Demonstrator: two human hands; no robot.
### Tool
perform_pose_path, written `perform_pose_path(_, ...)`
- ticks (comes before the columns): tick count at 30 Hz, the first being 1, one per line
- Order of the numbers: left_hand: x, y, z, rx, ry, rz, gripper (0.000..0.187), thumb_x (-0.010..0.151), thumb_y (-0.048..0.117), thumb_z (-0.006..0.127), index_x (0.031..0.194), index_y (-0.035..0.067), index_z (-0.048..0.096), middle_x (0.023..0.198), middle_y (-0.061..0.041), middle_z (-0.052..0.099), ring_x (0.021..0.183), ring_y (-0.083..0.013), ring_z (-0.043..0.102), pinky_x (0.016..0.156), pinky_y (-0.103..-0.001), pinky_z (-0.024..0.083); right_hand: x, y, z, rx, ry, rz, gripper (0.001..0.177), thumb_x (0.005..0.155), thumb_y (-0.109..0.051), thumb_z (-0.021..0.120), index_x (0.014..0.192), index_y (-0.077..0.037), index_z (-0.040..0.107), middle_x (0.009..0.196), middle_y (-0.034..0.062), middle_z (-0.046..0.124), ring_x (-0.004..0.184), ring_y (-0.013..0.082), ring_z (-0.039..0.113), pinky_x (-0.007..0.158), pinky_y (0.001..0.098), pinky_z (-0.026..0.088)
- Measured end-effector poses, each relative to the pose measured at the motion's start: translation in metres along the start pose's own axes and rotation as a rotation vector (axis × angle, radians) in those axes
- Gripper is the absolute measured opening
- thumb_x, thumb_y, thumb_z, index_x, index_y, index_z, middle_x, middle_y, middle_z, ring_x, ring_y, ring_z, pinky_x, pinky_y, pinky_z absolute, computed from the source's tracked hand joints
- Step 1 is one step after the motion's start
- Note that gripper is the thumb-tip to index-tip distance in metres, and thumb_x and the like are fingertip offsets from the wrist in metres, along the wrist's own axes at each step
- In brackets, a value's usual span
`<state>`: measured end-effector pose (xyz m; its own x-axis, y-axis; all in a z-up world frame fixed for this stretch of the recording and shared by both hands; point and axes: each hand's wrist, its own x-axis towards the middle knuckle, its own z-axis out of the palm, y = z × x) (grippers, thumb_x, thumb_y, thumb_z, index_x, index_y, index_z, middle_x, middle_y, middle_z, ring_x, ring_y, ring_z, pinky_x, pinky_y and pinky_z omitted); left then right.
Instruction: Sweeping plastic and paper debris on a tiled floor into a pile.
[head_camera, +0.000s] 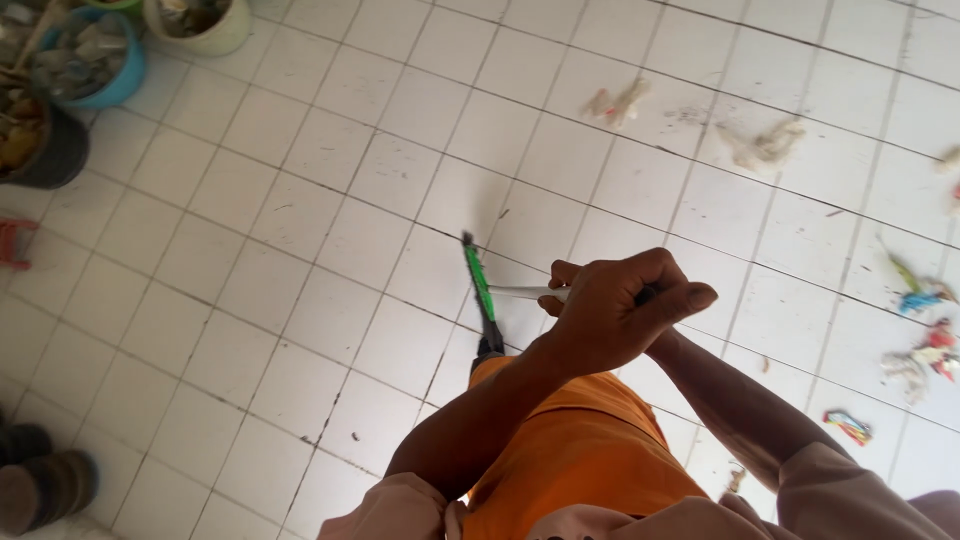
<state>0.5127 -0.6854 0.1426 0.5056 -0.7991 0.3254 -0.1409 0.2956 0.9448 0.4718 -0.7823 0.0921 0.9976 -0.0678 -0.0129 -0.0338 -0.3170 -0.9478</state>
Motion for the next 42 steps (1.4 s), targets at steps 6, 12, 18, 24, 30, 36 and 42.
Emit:
perform_pose_path(6,0.003,-0.044,-0.058,0.34,-0.074,-0.239,0.039,0.096,0.048,0.066,0.092,0.01,0.069,0.057,0.002,0.058,0.049,-0.0084,0.054,0.053,-0.027,0.044,0.078,0.03,0.055,-0.163,-0.183,0.12,0.029,0.095,-0.033,0.072,0.095,-0.007,0.06,0.058,-0.0025,0.055,0.046,0.0108,0.048,0.045,0.029,0.041)
perform_pose_path(12,0.028,-0.139,-0.085,0.451,-0.005,-0.342,0.038,0.096,0.048,0.067,0.091,0.01,0.069,0.058,0.002,0.061,0.048,-0.0088,0.055,0.051,-0.028,0.043,0.131,0.141,0.072,-0.044,-0.045,0.003,0.023,0.096,-0.026,0.072,0.103,-0.007,0.062,0.063,-0.0009,0.057,0.052,0.0109,0.05,0.051,0.0277,0.042)
perform_pose_path(18,0.096,-0.22,-0.051,0.367,0.032,-0.356,0.037,0.096,0.044,0.069,0.092,0.008,0.068,0.061,0.0,0.06,0.051,-0.0108,0.053,0.051,-0.028,0.044,0.152,0.301,0.004,0.094,0.1,0.053,0.022,0.096,-0.02,0.073,0.093,-0.005,0.057,0.066,-0.0016,0.046,0.056,0.0102,0.042,0.05,0.0278,0.039)
perform_pose_path(24,0.192,-0.228,0.032,0.385,-0.1,-0.294,0.036,0.096,0.043,0.07,0.094,0.007,0.071,0.061,-0.005,0.061,0.058,-0.0144,0.058,0.06,-0.031,0.047,0.129,0.293,-0.127,-0.216,0.308,0.137,0.024,0.095,-0.016,0.07,0.085,-0.008,0.05,0.066,-0.0026,0.044,0.056,0.0103,0.041,0.049,0.03,0.038)
perform_pose_path(30,0.251,-0.259,0.132,0.376,-0.39,-0.179,0.037,0.095,0.046,0.069,0.094,0.009,0.071,0.072,-0.008,0.07,0.072,-0.0217,0.071,0.074,-0.039,0.055,0.066,0.337,-0.232,-0.365,0.404,0.368,0.024,0.094,-0.02,0.07,0.085,-0.01,0.05,0.063,-0.0027,0.047,0.054,0.0112,0.044,0.048,0.0306,0.038)
perform_pose_path(36,0.281,-0.273,0.224,0.294,-0.6,-0.04,0.034,0.094,0.043,0.07,0.09,0.01,0.072,0.071,-0.007,0.072,0.071,-0.0227,0.072,0.075,-0.042,0.055,-0.035,0.362,-0.323,-0.559,0.526,0.649,0.024,0.093,-0.025,0.07,0.085,-0.012,0.051,0.06,-0.0027,0.051,0.051,0.0122,0.047,0.047,0.0314,0.038)
perform_pose_path(42,0.303,-0.286,0.233,0.185,-0.581,-0.117,0.031,0.096,0.042,0.07,0.087,0.012,0.067,0.061,0.0,0.062,0.054,-0.0111,0.059,0.06,-0.03,0.049,-0.06,0.361,-0.378,-0.762,0.516,0.811,0.024,0.092,-0.029,0.07,0.085,-0.015,0.052,0.056,-0.0026,0.056,0.048,0.0134,0.051,0.046,0.0321,0.038)
